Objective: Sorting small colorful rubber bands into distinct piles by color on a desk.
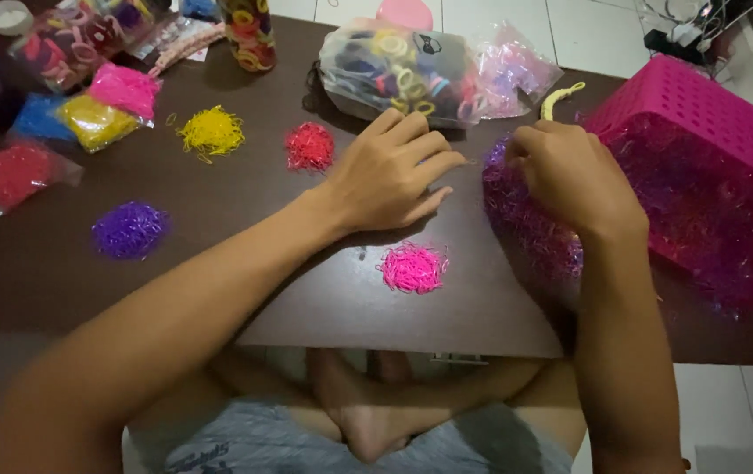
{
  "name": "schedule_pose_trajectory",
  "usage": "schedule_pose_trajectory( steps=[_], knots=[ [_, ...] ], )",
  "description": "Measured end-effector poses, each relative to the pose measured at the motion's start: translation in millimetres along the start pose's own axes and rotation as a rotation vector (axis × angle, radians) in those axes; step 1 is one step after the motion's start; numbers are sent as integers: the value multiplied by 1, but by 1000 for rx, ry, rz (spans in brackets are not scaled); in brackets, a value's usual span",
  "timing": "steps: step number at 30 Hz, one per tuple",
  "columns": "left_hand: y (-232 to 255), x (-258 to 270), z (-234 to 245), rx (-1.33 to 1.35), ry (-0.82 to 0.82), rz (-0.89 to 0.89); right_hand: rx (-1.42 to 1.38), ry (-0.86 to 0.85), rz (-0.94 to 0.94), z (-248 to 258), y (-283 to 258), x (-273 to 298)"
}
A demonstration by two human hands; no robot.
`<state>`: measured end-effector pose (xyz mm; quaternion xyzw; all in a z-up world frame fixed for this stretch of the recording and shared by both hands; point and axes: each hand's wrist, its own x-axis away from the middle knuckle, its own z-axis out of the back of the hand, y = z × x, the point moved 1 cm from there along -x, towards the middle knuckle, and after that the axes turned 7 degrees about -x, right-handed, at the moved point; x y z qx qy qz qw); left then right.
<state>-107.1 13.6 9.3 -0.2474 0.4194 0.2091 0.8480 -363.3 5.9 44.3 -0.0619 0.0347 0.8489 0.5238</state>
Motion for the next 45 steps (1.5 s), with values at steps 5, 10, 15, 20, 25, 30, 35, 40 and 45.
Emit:
schedule_pose_trajectory(
  steps=[5, 10, 15, 20, 25, 30, 35, 40, 45],
  knots=[
    [6, 0, -4, -3, 4, 4, -21, -21, -13, 10, -9, 6],
    [10, -2, 7, -27, -63, 26, -188, -54, -227, 28, -32, 5],
    [8, 0, 4, -17, -62, 46, -176, -99, -294, 34, -38, 2],
    [9, 0, 5, -36, -71, 69, -191, 2, -138, 34, -41, 6],
    [12, -3, 8, -55, -45, 112, -220, 228, 214, 29, -55, 8],
    [9, -4, 10, -127, -20, 176, -168, 351, 396, 23, -65, 4],
    [6, -9, 18, -100, 51, 186, -198, 373, 391, 27, -72, 7],
    [0, -7, 19, -44, 69, 181, -168, 399, 409, 26, -74, 6],
    [-15, -4, 19, -42, 6, 102, -86, 459, 388, 21, -73, 6]
  ],
)
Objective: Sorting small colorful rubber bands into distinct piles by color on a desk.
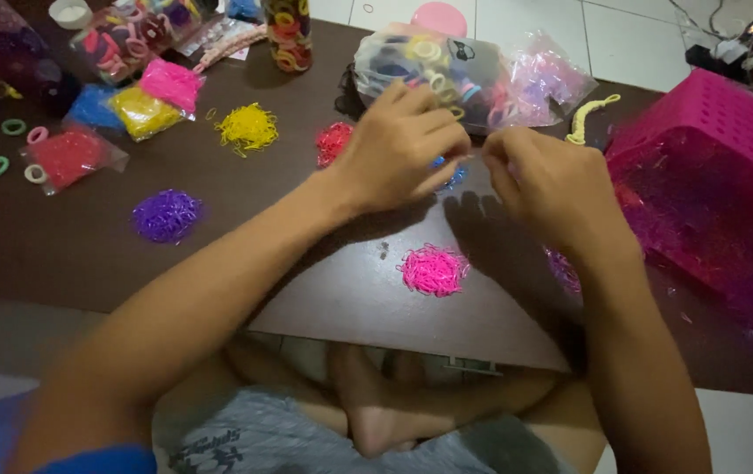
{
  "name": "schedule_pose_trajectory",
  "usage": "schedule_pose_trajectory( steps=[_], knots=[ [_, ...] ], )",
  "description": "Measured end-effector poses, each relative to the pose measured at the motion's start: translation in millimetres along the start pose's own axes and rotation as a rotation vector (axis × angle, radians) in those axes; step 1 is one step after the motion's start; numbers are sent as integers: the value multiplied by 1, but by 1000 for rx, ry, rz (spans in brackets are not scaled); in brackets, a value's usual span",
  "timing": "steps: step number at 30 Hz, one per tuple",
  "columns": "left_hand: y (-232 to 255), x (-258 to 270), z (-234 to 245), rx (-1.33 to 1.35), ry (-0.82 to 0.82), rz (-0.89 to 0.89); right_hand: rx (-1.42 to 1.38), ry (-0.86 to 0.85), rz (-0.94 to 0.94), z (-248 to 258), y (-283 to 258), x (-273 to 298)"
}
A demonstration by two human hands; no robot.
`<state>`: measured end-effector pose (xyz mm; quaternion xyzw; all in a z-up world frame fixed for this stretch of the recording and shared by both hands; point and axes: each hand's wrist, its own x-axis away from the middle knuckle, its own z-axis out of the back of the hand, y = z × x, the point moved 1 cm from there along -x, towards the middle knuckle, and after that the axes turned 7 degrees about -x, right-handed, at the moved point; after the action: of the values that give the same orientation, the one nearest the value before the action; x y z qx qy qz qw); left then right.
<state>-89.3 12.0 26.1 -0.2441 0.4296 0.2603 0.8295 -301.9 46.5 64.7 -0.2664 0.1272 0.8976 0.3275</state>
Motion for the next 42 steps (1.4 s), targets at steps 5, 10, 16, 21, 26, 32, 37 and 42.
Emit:
schedule_pose_trajectory(
  steps=[5, 10, 16, 21, 26, 32, 37, 42],
  knots=[
    [-70, 13, 41, -342, -297, 63, 75, -9, -27, -1, 10, 5],
    [-132, 46, 88, -572, -720, 402, 110, -25, -9, 1, 12, 6],
    [-130, 46, 104, -418, -1106, 862, 72, -90, -25, 0, 13, 7],
    [-139, 53, 101, -553, -1051, 747, 81, -195, -67, -6, 23, 8],
    [-166, 88, 91, -653, -1012, 812, 75, -175, -64, -4, 19, 10],
    [-168, 93, 76, -539, -982, 1025, 89, -250, -108, -5, 21, 9],
    [-169, 95, 66, -670, -1010, 890, 76, -197, -65, -2, 20, 9],
    [-149, 84, 60, -698, -974, 819, 105, -197, -61, -5, 22, 11]
  ],
)
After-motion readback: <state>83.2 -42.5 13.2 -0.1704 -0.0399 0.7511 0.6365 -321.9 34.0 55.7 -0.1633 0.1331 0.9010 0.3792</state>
